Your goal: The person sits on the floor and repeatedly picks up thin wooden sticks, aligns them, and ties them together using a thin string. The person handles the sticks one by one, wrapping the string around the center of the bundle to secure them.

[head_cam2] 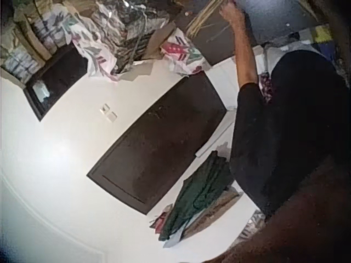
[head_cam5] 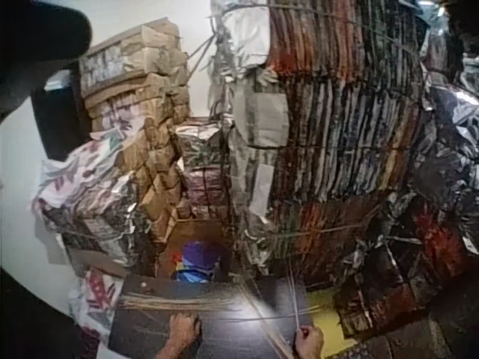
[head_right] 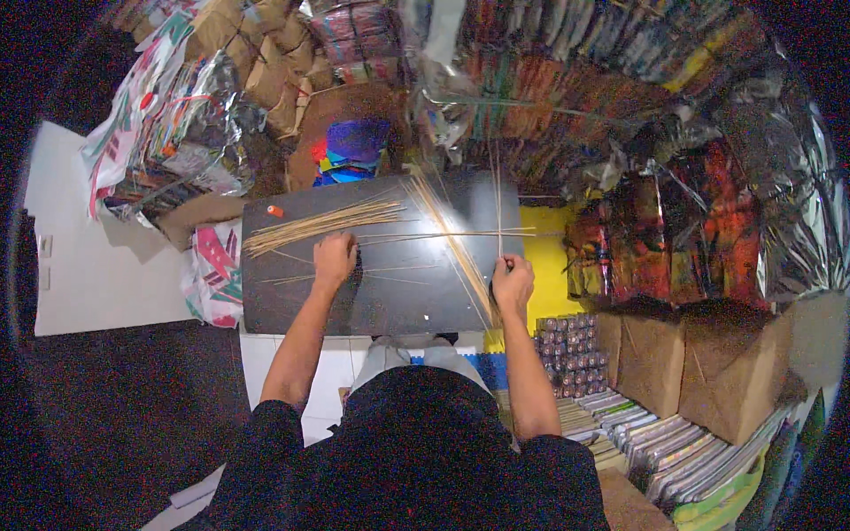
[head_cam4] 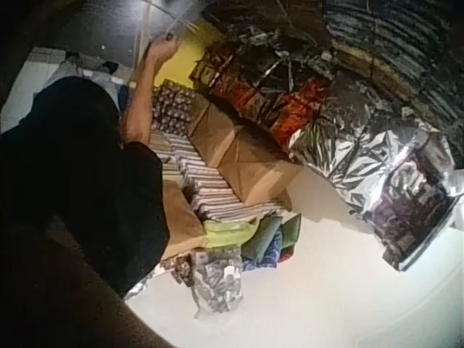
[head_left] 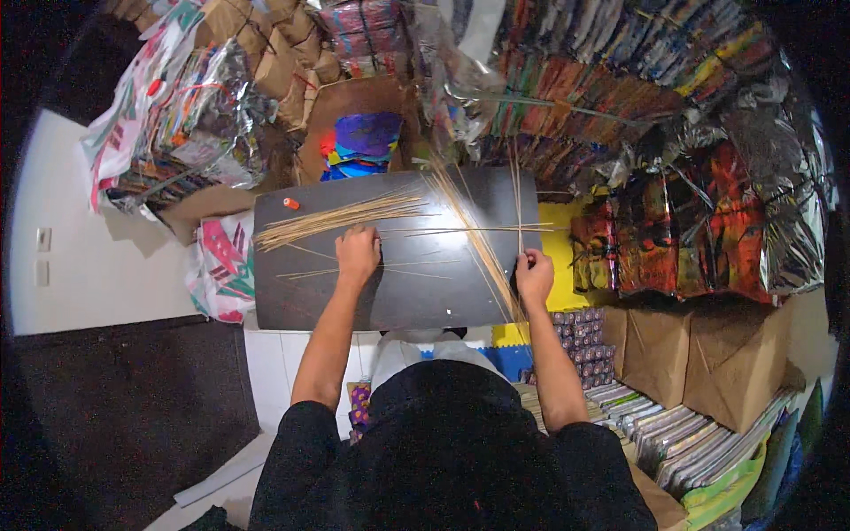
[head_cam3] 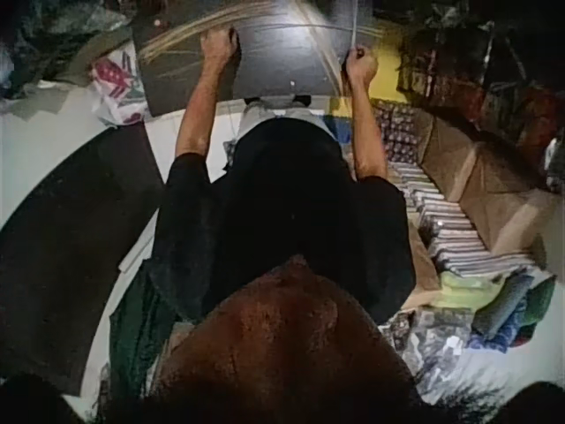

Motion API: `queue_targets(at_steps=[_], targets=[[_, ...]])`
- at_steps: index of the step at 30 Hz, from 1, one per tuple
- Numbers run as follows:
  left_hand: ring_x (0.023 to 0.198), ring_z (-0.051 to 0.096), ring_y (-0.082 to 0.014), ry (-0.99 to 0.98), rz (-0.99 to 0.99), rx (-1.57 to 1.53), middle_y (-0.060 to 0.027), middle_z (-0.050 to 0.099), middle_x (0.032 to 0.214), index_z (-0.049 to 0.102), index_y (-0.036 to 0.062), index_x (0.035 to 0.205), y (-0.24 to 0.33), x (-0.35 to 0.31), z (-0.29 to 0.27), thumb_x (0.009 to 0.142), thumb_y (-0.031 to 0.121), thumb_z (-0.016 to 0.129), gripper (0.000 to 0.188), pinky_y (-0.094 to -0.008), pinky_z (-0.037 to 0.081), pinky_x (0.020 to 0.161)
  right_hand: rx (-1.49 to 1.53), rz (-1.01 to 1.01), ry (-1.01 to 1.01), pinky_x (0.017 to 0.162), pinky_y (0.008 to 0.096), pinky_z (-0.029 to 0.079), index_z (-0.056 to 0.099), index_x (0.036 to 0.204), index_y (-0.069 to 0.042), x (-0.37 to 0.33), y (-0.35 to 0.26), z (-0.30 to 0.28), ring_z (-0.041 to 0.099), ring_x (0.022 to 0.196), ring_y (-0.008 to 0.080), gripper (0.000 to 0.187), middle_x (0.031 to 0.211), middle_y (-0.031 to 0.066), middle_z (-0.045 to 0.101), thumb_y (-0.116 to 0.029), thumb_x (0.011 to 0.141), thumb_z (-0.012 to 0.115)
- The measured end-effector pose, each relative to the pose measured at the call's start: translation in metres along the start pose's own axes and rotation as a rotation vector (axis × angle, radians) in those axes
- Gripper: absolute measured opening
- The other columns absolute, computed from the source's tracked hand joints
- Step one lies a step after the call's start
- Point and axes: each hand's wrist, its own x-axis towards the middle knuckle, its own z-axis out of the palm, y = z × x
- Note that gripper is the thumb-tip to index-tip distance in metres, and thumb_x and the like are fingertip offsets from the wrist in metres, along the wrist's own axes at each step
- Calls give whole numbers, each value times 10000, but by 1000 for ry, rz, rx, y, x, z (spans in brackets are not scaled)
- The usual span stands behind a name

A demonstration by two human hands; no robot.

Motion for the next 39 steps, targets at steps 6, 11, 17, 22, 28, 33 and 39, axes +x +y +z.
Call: queue_targets(at_steps=[6, 11, 17, 22, 28, 33, 39], targets=[[954, 653, -358, 42, -94, -121, -134, 708, 977, 703, 79, 981, -63, -16, -21, 861, 231, 678, 195, -515, 483, 817, 105, -233, -94, 846, 473, 471, 699, 987, -106, 2, -79, 22, 626, 970, 340, 137, 962, 125, 655, -193, 892, 654], [912, 667, -358, 131, -85, -230, -151, 714, 919, 717, 72, 947, -111, -3, -41, 851, 208, 686, 169, -482, 504, 797, 44, -473, -220, 850, 491, 457, 725, 990, -135, 23, -151, 90, 625, 985, 337, 132, 1007, 113, 669, -205, 893, 670], [835, 667, -344, 179, -107, -222, -124, 700, 848, 698, 73, 899, -179, 10, -58, 844, 151, 679, 97, -470, 494, 774, -135, -692, -278, 867, 463, 473, 755, 964, -163, 44, -235, 159, 635, 998, 326, 125, 996, 107, 680, -191, 861, 690], [872, 654, -352, 197, -132, -231, -116, 707, 871, 701, 80, 897, -232, 9, -59, 851, 151, 657, 94, -492, 480, 784, -388, -799, -503, 915, 498, 447, 743, 1035, -158, 60, -262, 189, 586, 1090, 347, 198, 1098, 114, 652, -213, 860, 668], [920, 645, -334, 198, -153, -267, -108, 702, 913, 704, 90, 925, -258, 12, -57, 852, 157, 651, 112, -500, 459, 803, -440, -825, -629, 898, 520, 435, 715, 974, -125, 63, -274, 198, 576, 1096, 351, 161, 1071, 114, 636, -218, 864, 644], [927, 640, -337, 178, -75, -290, -105, 700, 943, 701, 99, 946, -254, 25, -53, 867, 159, 640, 117, -492, 469, 822, -482, -848, -628, 932, 548, 440, 692, 1021, -138, 63, -273, 201, 573, 1149, 343, 190, 1131, 127, 635, -258, 922, 584], [980, 614, -306, 192, 67, -284, -84, 679, 971, 703, 110, 981, -218, 35, -51, 873, 194, 651, 146, -475, 437, 849, -458, -925, -566, 905, 500, 420, 670, 1050, -139, 63, -278, 185, 572, 1079, 328, 159, 1099, 90, 625, -209, 930, 594]])
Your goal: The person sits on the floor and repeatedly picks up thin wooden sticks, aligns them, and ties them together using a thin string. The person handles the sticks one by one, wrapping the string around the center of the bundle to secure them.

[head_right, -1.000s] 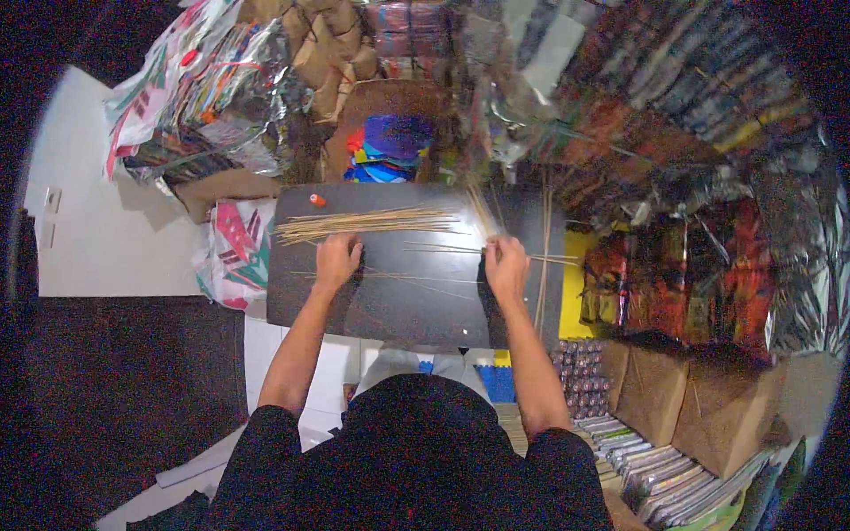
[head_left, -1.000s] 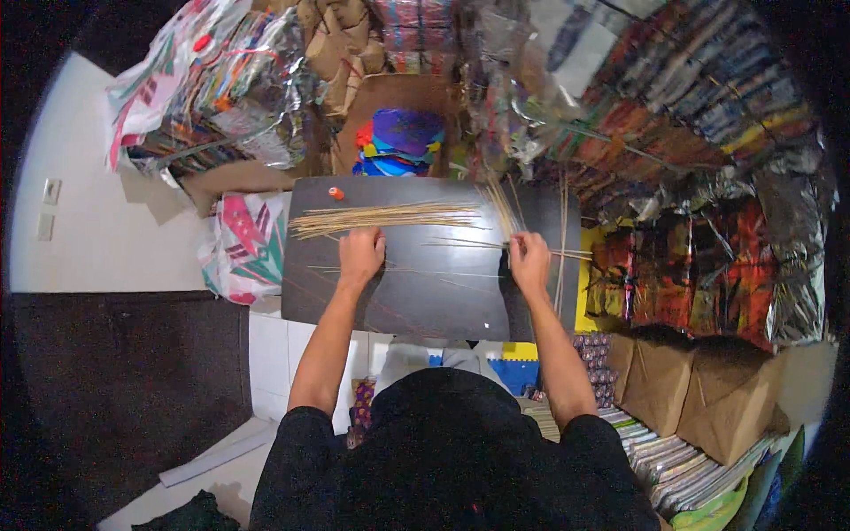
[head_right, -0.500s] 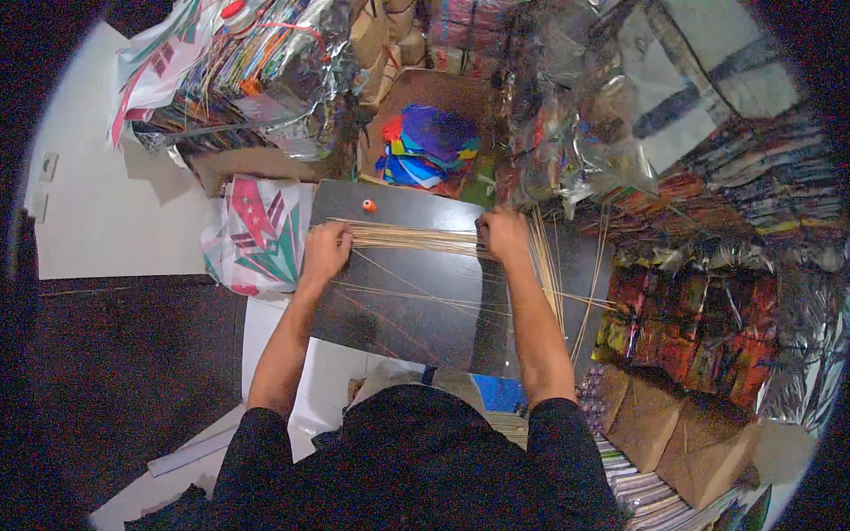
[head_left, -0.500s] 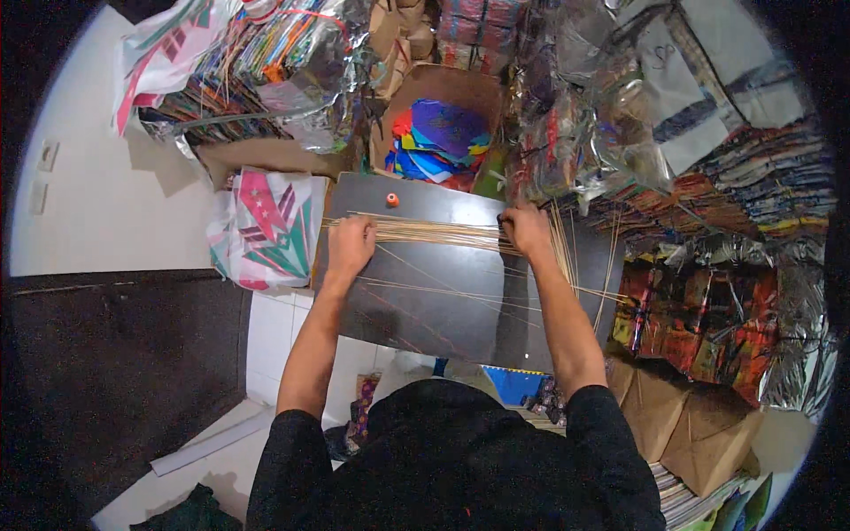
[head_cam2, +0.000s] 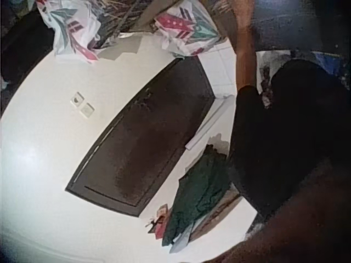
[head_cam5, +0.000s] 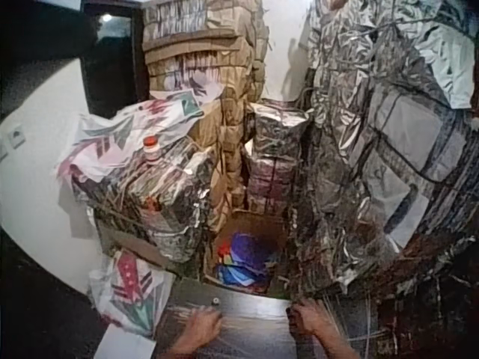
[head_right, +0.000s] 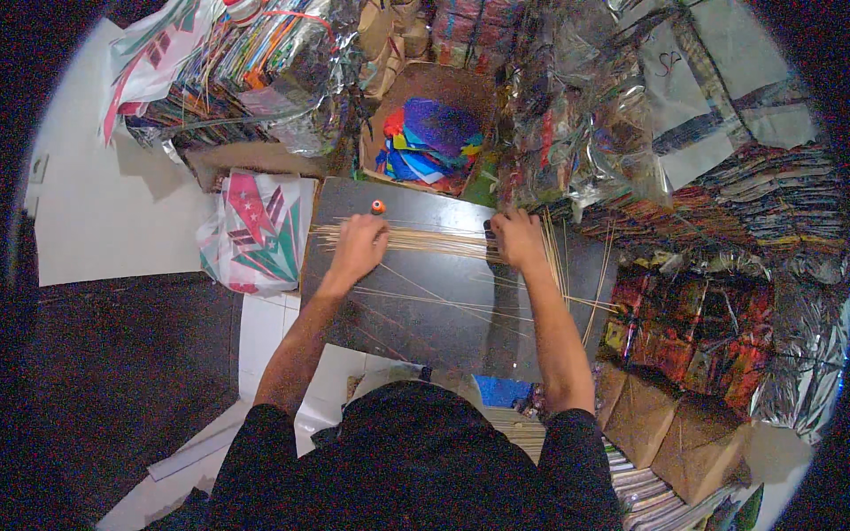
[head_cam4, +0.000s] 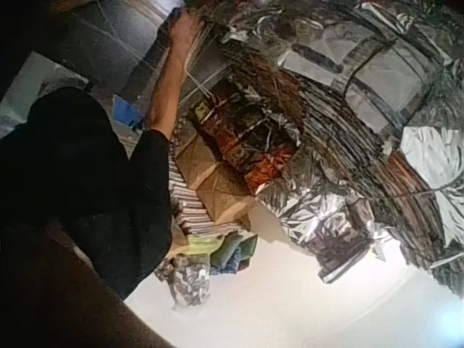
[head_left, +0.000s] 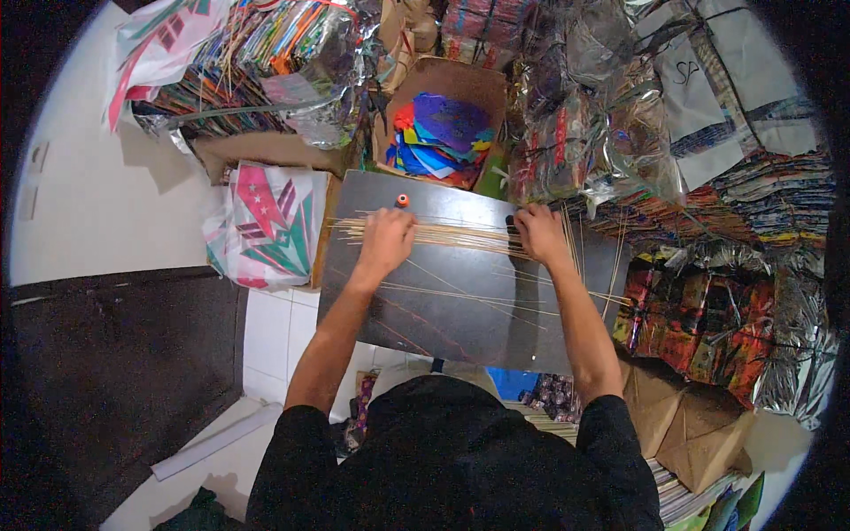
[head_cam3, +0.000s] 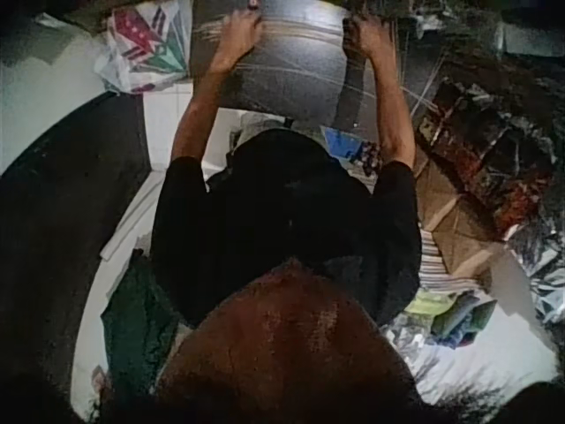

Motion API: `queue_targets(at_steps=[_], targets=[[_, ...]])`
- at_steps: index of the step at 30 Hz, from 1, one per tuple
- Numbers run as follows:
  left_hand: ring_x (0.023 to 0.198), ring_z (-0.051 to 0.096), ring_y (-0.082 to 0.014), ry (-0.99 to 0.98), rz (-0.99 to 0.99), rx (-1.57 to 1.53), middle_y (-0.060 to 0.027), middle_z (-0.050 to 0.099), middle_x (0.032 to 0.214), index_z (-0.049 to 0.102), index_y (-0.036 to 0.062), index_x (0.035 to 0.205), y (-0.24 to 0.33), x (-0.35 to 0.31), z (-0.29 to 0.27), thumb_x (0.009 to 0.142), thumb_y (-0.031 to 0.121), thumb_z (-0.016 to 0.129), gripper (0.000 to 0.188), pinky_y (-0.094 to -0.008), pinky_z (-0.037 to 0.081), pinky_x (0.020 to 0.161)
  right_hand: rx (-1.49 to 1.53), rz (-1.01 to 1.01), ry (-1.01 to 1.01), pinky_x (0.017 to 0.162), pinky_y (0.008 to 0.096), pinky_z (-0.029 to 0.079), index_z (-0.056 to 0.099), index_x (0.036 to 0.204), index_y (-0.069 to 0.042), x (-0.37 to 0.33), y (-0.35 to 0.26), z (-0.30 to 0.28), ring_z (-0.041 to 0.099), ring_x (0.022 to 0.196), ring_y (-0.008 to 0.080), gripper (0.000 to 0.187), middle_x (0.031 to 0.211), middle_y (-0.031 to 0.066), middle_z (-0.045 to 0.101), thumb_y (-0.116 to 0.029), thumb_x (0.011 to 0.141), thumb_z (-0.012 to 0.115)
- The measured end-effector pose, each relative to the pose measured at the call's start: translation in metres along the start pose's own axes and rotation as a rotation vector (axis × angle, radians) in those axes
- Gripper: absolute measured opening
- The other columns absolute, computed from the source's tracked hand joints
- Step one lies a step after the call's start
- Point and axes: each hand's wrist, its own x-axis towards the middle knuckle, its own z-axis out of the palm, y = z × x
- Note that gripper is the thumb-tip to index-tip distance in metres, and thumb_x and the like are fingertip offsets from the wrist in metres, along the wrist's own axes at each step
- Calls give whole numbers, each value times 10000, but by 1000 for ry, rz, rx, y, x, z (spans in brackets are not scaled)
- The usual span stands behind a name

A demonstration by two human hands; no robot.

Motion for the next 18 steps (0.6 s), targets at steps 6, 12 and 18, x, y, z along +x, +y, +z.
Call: queue_targets(at_steps=[6, 12, 18], targets=[[959, 614, -269, 117, 239, 25, -64, 668, 946, 715, 132, 985, 45, 6, 6, 897, 225, 656, 141, -434, 405, 869, 87, -83, 103, 900, 478, 392, 631, 1057, -116, -22, -12, -44, 577, 1053, 317, 163, 1043, 88, 615, -118, 896, 608], [867, 669, -265, 31, 228, -46, -68, 719, 907, 728, 115, 996, 54, 1, -15, 900, 212, 671, 147, -415, 456, 808, 235, -29, 193, 898, 446, 383, 610, 1052, -78, -57, -7, -69, 591, 1005, 313, 162, 1022, 99, 614, -69, 890, 612], [853, 696, -308, 36, 176, -130, -98, 743, 934, 752, 82, 977, 50, -18, -68, 901, 242, 682, 191, -418, 518, 749, 250, 54, 301, 908, 407, 366, 622, 1069, -70, -101, -10, -90, 594, 965, 296, 159, 998, 94, 618, -80, 911, 621]])
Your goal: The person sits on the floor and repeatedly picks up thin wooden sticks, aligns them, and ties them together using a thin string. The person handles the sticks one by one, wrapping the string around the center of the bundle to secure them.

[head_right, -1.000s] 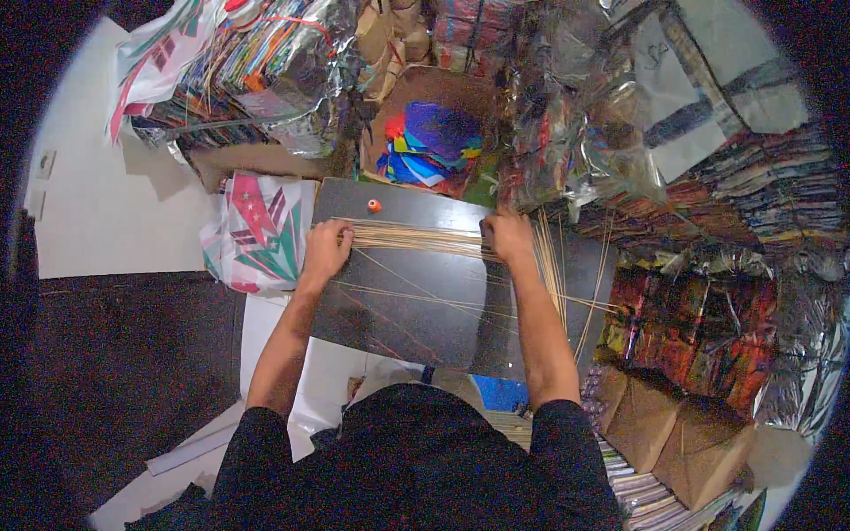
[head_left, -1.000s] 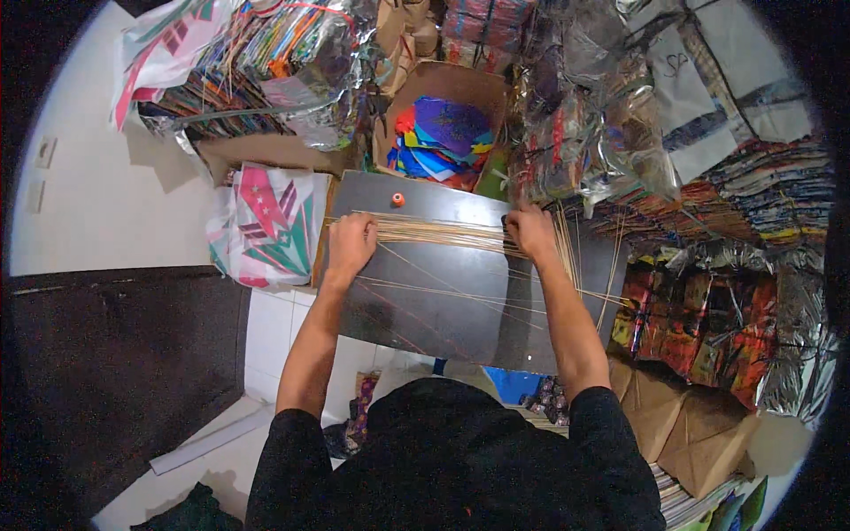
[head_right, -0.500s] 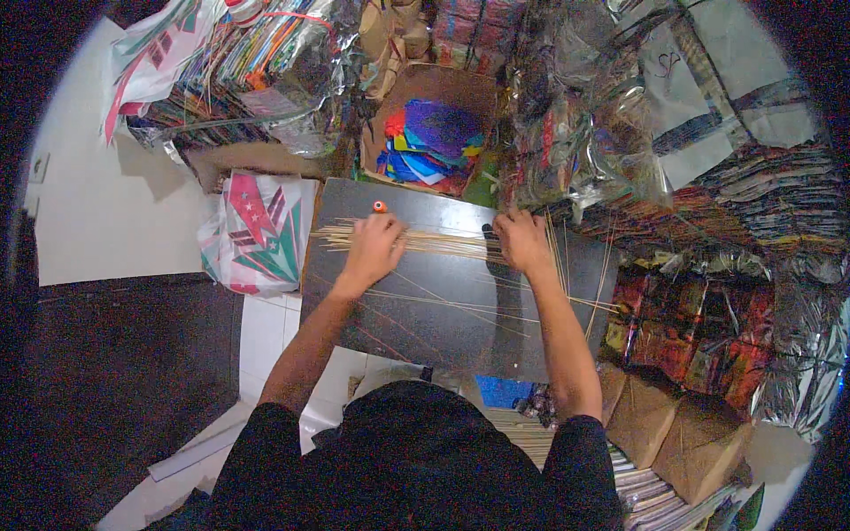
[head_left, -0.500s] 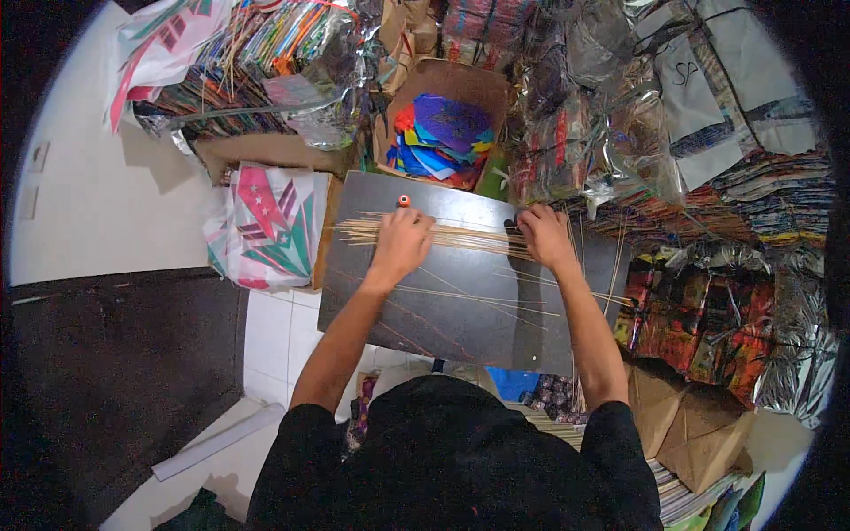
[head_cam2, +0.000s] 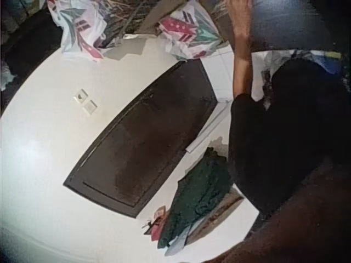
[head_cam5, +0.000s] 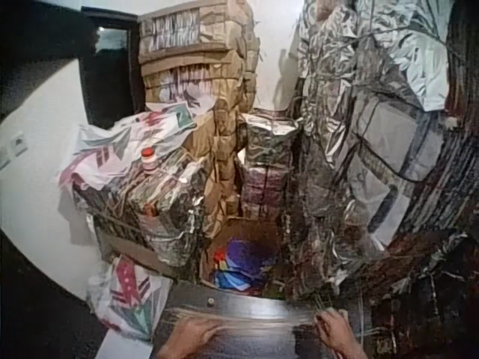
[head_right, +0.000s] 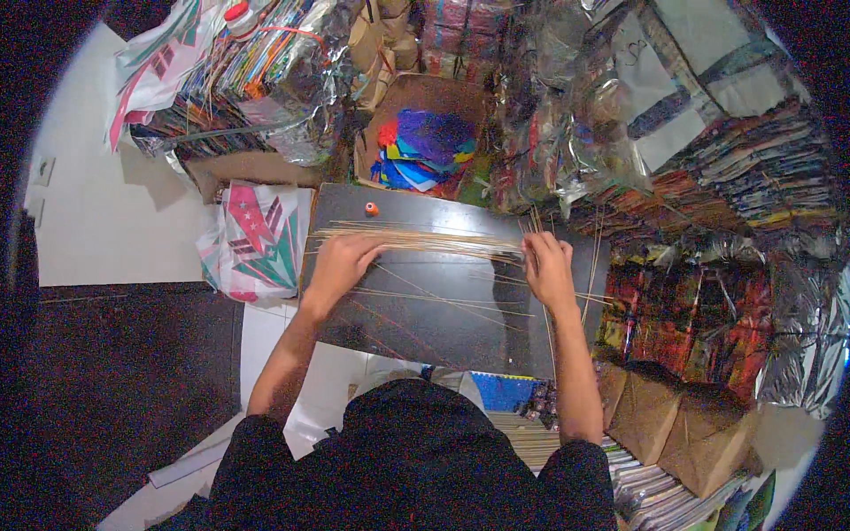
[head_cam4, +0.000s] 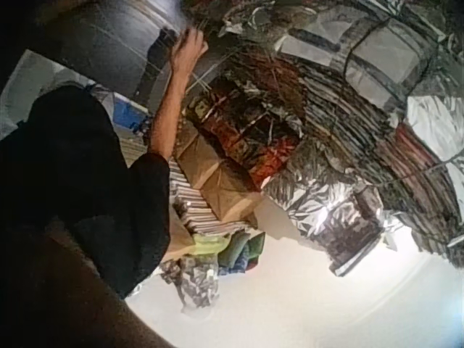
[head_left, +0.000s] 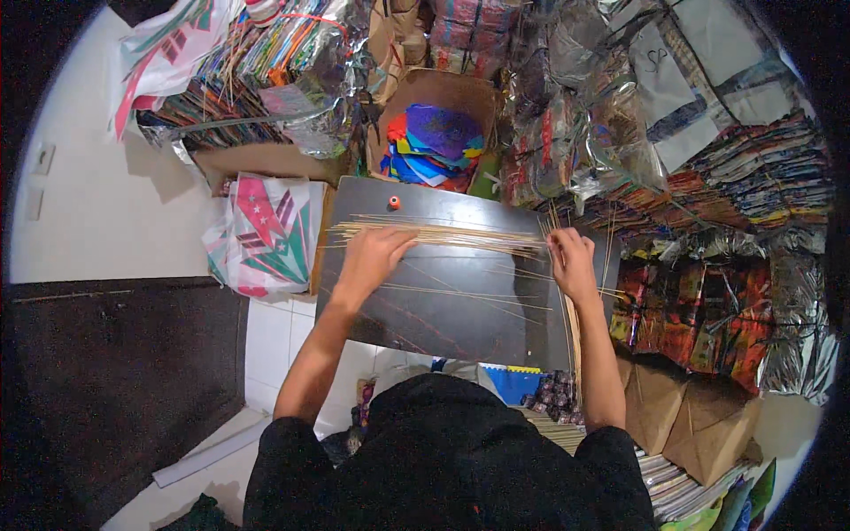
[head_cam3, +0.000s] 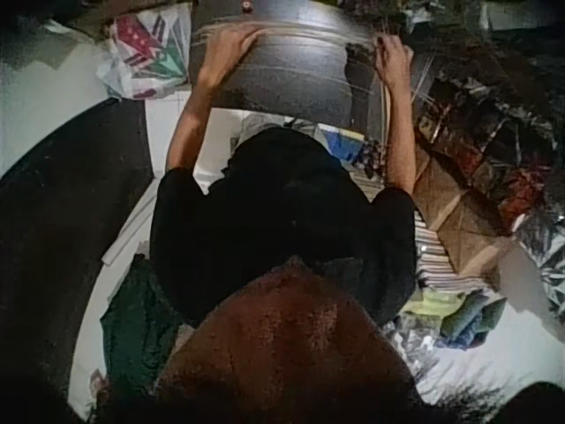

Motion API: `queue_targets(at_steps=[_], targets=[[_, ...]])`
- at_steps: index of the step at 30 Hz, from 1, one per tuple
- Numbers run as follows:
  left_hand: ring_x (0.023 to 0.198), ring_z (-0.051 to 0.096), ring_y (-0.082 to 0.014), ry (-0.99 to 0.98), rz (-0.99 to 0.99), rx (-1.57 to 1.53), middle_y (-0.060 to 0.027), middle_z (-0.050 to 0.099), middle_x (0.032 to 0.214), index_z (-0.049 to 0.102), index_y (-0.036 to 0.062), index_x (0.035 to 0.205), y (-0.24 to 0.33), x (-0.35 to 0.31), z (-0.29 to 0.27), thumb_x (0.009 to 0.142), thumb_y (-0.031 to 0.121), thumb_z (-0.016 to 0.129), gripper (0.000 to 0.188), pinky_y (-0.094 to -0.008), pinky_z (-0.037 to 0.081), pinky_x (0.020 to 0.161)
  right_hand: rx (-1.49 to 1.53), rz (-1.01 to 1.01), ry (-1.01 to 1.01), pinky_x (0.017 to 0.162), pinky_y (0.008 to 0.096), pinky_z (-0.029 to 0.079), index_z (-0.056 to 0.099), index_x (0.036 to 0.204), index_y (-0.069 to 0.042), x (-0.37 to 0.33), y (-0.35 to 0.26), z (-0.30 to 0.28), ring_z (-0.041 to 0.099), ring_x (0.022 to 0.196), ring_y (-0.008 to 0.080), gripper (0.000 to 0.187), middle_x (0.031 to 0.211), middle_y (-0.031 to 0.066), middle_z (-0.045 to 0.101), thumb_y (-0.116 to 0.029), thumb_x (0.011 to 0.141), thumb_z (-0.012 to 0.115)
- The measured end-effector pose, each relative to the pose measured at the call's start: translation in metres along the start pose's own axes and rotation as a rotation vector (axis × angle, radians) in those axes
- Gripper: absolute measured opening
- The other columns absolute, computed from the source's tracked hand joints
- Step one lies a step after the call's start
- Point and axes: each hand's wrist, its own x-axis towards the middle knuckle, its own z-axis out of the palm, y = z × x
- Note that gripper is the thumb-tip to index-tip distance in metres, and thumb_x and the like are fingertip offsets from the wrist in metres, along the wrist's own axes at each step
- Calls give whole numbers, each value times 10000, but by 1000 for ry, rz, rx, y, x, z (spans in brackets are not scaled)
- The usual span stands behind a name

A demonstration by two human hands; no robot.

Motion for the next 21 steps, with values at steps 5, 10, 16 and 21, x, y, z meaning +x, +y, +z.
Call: queue_targets(at_steps=[5, 10, 16, 21], targets=[[819, 691, -317, -35, -5, 21, -108, 737, 907, 761, 75, 975, 2, -27, -39, 906, 266, 686, 216, -411, 529, 722, 2, 0, 68, 907, 395, 359, 641, 1098, -82, -29, -8, -27, 596, 962, 281, 187, 994, 83, 621, -67, 912, 630], [795, 679, -326, -36, -187, 5, -125, 727, 894, 760, 79, 1012, 12, -60, -63, 913, 278, 687, 234, -414, 520, 686, 71, 71, 83, 831, 369, 429, 691, 1052, -83, -63, -15, -56, 614, 918, 268, 143, 1001, 87, 626, -59, 920, 643], [599, 609, -219, 188, -390, -194, -122, 705, 776, 754, 60, 1041, 39, -91, -55, 945, 205, 671, 193, -335, 473, 586, 238, 130, 117, 709, 335, 513, 704, 1022, -31, -103, -32, -75, 629, 812, 238, 133, 971, 112, 636, -102, 910, 688], [573, 576, -190, 250, -459, -279, -95, 706, 751, 754, 60, 1031, 65, -104, -52, 944, 182, 672, 171, -311, 446, 572, 214, 185, 185, 761, 345, 489, 717, 1030, -55, -132, -31, -90, 626, 831, 248, 149, 938, 102, 651, -75, 886, 686]])
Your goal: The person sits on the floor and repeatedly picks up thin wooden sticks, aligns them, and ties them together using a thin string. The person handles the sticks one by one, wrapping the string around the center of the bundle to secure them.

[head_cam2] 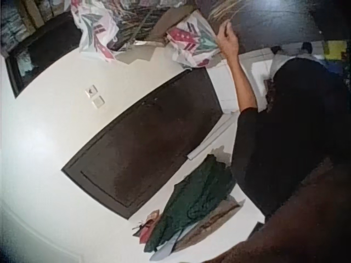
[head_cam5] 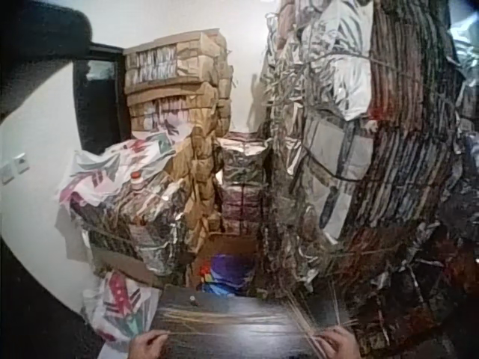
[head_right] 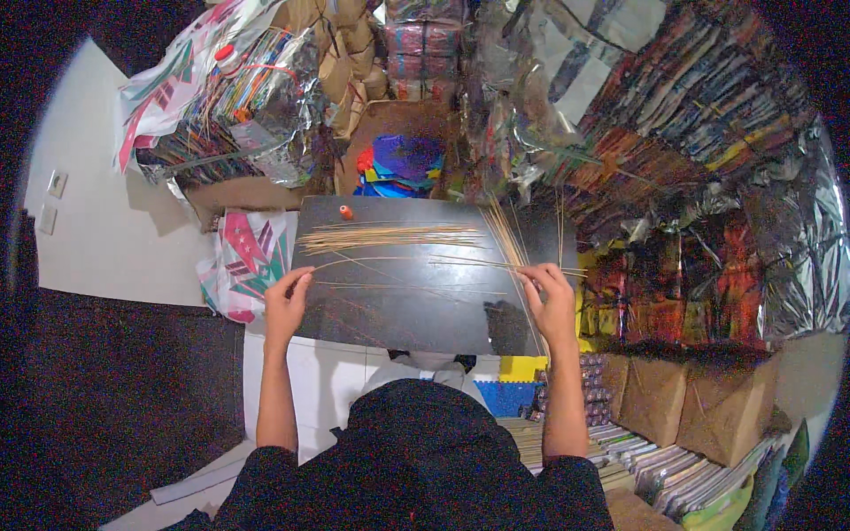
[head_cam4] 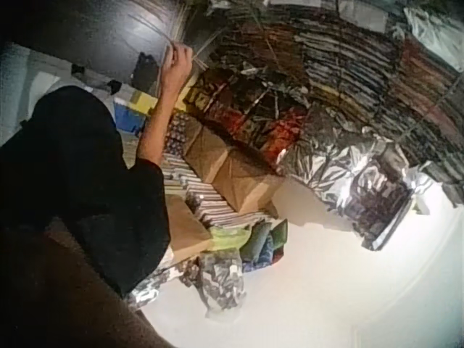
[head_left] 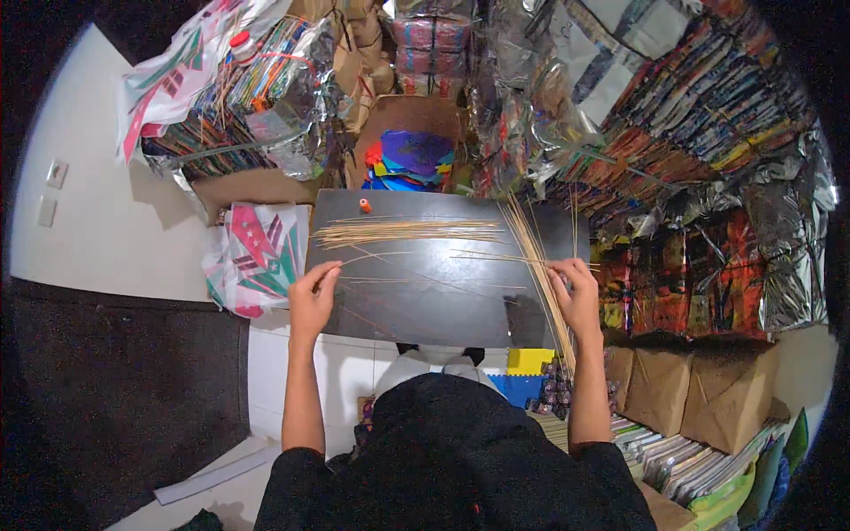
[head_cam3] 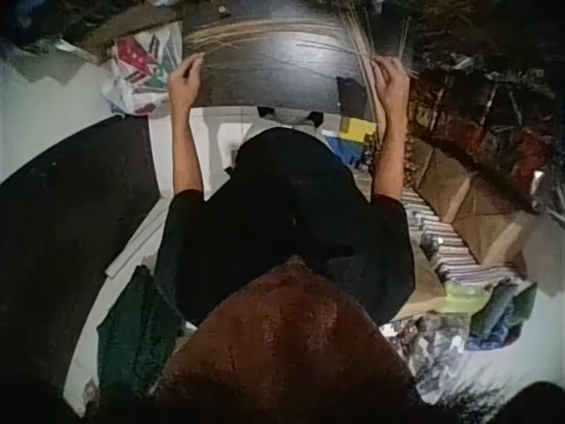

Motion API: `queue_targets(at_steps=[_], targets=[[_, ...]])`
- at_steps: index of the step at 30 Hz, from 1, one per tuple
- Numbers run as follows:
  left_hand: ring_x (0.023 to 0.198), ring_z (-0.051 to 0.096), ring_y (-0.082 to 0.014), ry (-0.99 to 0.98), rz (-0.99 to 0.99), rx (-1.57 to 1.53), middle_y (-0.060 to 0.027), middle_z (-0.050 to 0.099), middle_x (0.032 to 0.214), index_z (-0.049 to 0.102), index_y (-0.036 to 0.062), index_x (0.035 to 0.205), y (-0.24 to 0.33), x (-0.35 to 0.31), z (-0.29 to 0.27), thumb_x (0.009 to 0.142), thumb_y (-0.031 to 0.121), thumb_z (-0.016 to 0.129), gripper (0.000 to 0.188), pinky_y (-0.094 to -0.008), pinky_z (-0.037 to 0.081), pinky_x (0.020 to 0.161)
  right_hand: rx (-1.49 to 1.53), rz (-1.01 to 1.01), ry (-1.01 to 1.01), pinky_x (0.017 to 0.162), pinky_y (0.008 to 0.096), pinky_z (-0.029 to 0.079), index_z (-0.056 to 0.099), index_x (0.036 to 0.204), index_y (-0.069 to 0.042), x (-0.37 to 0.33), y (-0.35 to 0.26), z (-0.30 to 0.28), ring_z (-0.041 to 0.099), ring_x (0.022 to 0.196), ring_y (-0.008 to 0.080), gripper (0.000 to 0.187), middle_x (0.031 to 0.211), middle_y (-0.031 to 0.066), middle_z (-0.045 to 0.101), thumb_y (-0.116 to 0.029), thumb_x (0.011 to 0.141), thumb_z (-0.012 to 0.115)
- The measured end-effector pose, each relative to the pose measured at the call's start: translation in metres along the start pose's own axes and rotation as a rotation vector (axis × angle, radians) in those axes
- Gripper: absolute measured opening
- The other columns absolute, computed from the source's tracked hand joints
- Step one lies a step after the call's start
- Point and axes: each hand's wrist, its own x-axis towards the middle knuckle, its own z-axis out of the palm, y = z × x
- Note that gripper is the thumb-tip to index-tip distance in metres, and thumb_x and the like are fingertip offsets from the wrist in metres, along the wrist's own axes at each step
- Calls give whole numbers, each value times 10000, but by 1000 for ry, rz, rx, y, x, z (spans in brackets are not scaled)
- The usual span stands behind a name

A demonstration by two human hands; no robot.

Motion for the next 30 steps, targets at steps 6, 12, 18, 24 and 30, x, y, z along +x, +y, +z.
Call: queue_targets(at_steps=[6, 12, 18, 24, 30], targets=[[923, 627, -233, -76, 310, 406, -35, 714, 927, 747, 137, 1064, 32, -17, -3, 896, 109, 664, 189, -391, 384, 898, -189, -125, 70, 896, 373, 404, 734, 1032, -126, -22, 4, -26, 622, 936, 251, 221, 956, 64, 666, -34, 840, 670], [971, 607, -223, -208, 378, 480, -29, 691, 924, 733, 124, 1036, 55, -23, -8, 845, 20, 621, 244, -418, 310, 977, -147, -151, 37, 868, 385, 431, 729, 995, -97, -38, 14, -41, 630, 910, 281, 203, 918, 76, 668, -11, 825, 659], [819, 619, -244, -425, 281, 170, -72, 704, 844, 733, 58, 878, 51, -17, -16, 821, 70, 611, 135, -363, 419, 786, 224, 2, -107, 834, 358, 499, 738, 939, -20, -51, 36, -63, 661, 891, 258, 150, 904, 113, 694, 4, 820, 650], [623, 593, -137, -511, 150, -98, -62, 689, 695, 710, -25, 781, 44, -13, -9, 809, 94, 590, 171, -300, 441, 576, 312, 51, -256, 840, 343, 497, 744, 935, -7, -57, 51, -79, 660, 899, 238, 129, 901, 108, 700, -46, 841, 664], [642, 574, -92, -580, 87, -41, -39, 688, 707, 718, -24, 808, 56, -17, -5, 820, 112, 581, 194, -276, 440, 580, -97, -13, -261, 841, 371, 497, 732, 909, -44, -65, 35, -84, 667, 901, 248, 122, 928, 113, 714, -123, 868, 649]])
